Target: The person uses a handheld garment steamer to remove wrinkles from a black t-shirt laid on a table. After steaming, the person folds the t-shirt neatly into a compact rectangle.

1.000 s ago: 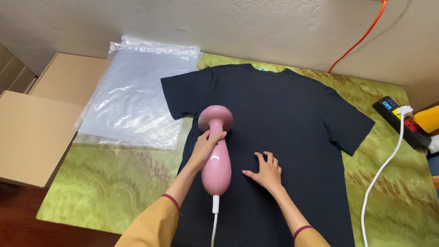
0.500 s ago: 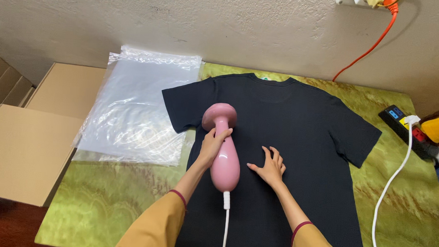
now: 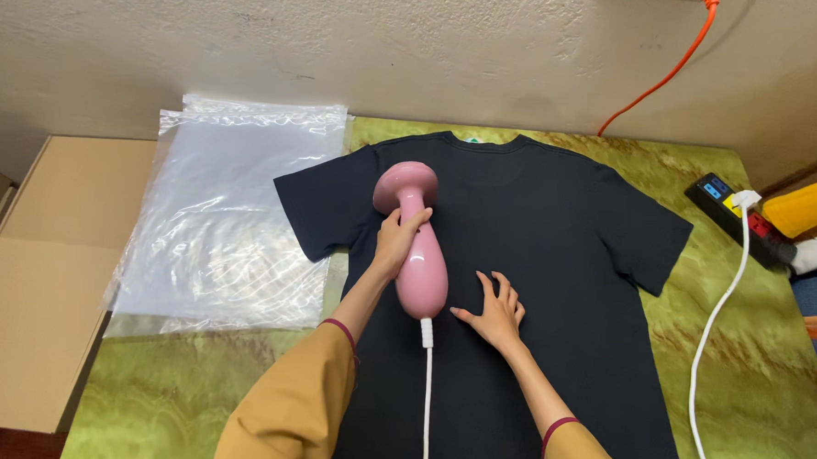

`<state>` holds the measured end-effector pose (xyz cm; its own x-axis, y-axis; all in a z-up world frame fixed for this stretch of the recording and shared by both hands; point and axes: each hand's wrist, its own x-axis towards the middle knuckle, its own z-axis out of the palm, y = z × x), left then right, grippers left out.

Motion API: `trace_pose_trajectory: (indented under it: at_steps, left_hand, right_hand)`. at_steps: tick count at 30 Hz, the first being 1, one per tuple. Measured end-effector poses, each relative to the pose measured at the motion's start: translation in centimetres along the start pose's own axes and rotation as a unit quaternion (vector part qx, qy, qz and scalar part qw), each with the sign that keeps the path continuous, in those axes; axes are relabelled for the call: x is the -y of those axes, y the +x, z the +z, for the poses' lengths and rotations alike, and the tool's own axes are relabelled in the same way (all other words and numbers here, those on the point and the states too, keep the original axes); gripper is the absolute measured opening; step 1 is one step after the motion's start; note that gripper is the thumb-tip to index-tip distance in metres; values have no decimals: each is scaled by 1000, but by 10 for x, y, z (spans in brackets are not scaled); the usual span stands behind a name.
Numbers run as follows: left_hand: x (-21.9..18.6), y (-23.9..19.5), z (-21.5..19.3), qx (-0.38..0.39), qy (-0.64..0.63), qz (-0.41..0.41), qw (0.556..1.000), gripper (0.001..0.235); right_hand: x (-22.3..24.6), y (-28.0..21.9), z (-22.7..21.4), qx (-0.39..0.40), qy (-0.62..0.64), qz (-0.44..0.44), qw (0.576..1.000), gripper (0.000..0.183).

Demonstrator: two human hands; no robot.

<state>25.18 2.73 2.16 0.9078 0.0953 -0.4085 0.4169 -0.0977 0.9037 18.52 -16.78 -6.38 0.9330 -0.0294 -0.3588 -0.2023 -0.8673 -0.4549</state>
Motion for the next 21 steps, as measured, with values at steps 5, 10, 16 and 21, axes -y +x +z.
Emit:
trace_pose_trajectory:
  at_steps: [5, 10, 16, 21]
  left_hand:
    - [-13, 4, -3, 5, 6, 0, 1000, 76]
    - [-19, -7, -6, 19, -1, -26, 999, 77]
    - [-20, 41, -6, 27, 10, -9, 1000, 74]
    - [-28, 87, -8, 15, 42, 34, 998, 76]
  right_hand:
    - [1, 0, -3, 7, 7, 2, 1000, 81]
    - [-7, 14, -3, 16, -2, 12, 1000, 81]
    - [6, 21, -28, 40, -6, 41, 998, 64]
    - [4, 29, -33, 47, 29, 59, 997, 55]
